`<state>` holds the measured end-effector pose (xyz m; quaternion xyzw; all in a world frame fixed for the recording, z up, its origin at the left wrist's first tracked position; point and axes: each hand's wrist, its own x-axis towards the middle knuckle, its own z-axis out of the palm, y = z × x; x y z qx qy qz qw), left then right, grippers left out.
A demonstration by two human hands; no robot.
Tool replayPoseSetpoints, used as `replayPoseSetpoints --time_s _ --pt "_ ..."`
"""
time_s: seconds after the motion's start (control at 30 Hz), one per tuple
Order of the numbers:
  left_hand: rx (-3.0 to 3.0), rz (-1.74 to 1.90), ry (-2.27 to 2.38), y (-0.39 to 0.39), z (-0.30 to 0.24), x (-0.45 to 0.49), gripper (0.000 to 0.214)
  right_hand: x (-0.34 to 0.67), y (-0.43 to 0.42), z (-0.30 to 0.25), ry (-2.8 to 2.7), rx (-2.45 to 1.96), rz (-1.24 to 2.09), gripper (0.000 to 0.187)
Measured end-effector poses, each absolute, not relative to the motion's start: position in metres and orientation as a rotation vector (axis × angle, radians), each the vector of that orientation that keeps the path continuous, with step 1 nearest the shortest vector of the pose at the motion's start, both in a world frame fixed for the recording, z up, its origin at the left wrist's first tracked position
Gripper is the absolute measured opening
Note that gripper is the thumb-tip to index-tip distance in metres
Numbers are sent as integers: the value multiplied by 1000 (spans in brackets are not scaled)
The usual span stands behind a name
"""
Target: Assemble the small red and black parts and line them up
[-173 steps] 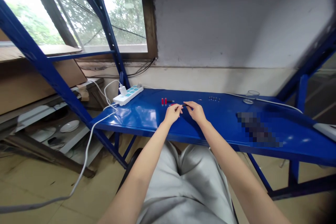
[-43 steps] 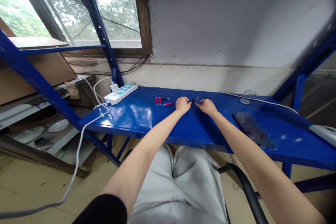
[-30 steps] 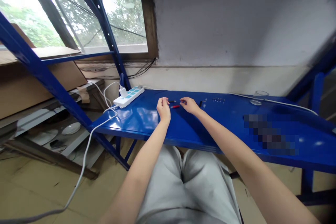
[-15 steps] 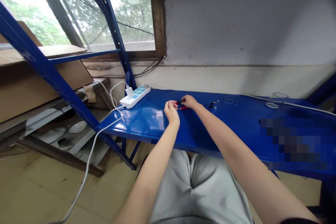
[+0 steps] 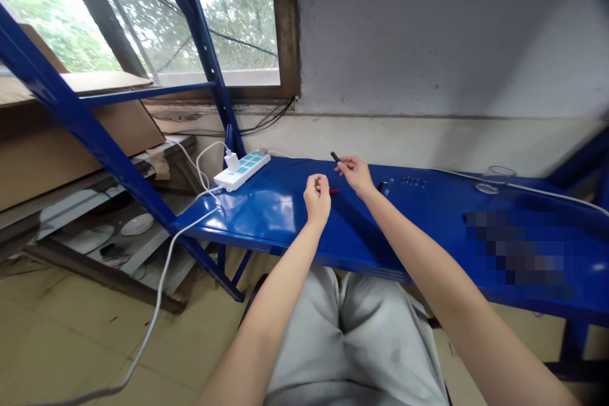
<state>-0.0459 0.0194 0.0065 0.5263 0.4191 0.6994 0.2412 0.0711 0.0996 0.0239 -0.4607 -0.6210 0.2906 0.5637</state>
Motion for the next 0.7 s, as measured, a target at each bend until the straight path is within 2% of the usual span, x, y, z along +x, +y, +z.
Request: replayPoseSetpoints --time_s 0.07,0.2,0.4,0.7 --pt "1539 1884 1128 18 7 -42 32 80 78 29 -1373 -958 738 31" --pt "1632 1818 1058 16 8 -33 51 96 38 28 -1310 -861 728 32" --pt "1716 1657 990 14 8 -18 34 108 16 13 -1267 -871 651 34" --pt "1691 1588 1022 14 -3 -25 26 110 12 10 -1334 -892 581 33"
